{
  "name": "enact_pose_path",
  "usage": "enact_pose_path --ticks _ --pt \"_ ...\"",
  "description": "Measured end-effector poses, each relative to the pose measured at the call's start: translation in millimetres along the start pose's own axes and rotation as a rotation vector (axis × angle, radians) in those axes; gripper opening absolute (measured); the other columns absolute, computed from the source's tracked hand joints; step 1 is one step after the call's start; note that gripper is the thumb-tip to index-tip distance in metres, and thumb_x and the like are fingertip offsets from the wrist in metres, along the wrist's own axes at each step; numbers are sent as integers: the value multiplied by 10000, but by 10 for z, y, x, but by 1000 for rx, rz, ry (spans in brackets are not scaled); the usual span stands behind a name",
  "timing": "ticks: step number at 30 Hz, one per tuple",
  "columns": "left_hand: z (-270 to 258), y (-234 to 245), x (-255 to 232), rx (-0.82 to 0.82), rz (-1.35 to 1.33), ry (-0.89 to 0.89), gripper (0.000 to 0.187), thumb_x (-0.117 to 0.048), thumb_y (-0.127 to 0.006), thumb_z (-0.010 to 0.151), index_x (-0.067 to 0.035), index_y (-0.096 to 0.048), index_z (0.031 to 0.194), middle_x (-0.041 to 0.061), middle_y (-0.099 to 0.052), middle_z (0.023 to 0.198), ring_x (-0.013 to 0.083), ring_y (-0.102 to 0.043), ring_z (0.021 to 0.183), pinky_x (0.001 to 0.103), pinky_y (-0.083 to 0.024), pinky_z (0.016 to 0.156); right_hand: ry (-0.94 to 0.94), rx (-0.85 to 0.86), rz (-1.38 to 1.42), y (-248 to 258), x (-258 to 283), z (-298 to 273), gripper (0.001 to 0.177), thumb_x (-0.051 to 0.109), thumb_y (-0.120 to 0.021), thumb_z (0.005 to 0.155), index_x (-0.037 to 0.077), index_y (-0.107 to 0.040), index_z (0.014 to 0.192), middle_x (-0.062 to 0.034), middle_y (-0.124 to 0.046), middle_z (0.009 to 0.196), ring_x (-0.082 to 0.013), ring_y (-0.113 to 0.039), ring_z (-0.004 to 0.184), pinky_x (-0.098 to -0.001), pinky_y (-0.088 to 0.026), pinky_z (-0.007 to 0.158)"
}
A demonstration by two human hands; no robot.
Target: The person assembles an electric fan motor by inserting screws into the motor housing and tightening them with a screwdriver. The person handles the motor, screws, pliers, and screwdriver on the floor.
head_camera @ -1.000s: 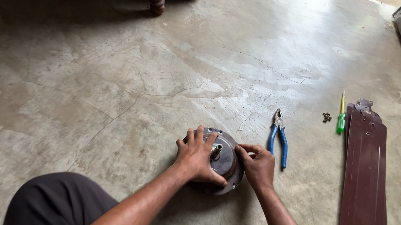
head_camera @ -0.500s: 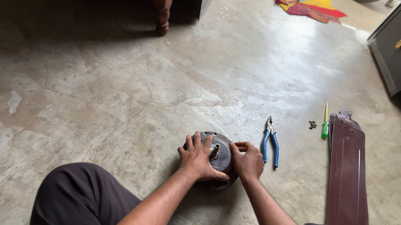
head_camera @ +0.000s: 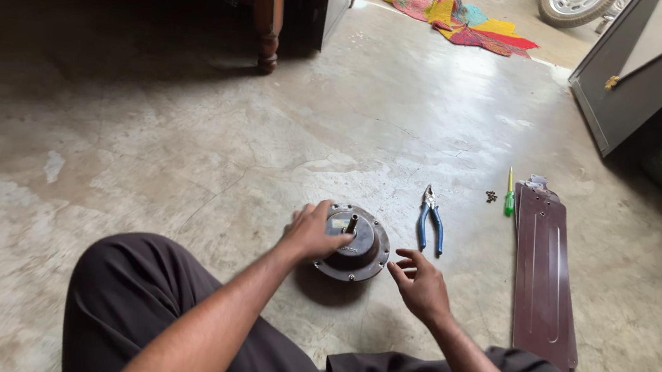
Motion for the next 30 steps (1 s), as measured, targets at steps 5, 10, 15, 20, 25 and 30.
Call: enact_pose_path --ticks 5,10,15,20,25,30 --pt "-50 373 -300 181 35 -164 673 -405 -783 837 -158 -568 1425 138 -686 1332 262 -698 1165 418 -553 1011 110 103 13 -1 207 -40 324 284 -741 921 123 -735 1202 -94 -802 1085 -203 -784 998 -350 -634 866" --pt "-35 476 -103 184 70 -57 489 -313 -757 848 -206 -671 1318 24 -778 1179 180 -759 1044 367 -579 951 176 169 -12 -185 326 -101 227 235 -768 891 167 -804 1104 -41 -794 1071 -170 -793 937 -328 -641 848" --pt "87 207 347 -248 -187 56 332 -270 -784 847 -144 -773 1154 73 -795 1078 243 -749 971 397 -605 871 145 96 -37 -374 459 -183 224 216 -787 855 211 -813 1078 -17 -779 1014 -164 -783 856 -336 -620 774" --pt "126 7 765 -324 -328 12 345 -273 -811 815 -136 -759 1127 87 -765 1041 224 -750 893 383 -599 813 230 -57 31 -424 541 -268 167 228 -815 802 194 -852 961 4 -774 950 -171 -752 817 -339 -581 735" --pt "248 -42 791 -265 -293 -44 301 -246 -846 796 -143 -780 1070 61 -733 1044 182 -719 890 338 -604 774 28 16 -88 -472 399 -165 159 283 -832 809 258 -869 962 65 -777 930 -142 -752 842 -338 -579 748" --pt "316 -71 749 -301 -339 -74 148 -164 -846 800 -88 -820 924 75 -750 932 157 -741 762 310 -621 696 -37 63 -183 -475 270 -16 168 325 -861 809 303 -879 975 106 -781 956 -109 -765 872 -313 -595 780"
Point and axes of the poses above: each hand's wrist, its own z-axis towards the middle knuckle, its own y-axis out of the back of the hand, x = y × z, the point moved 4 cm from there along z, towards the middle knuckle
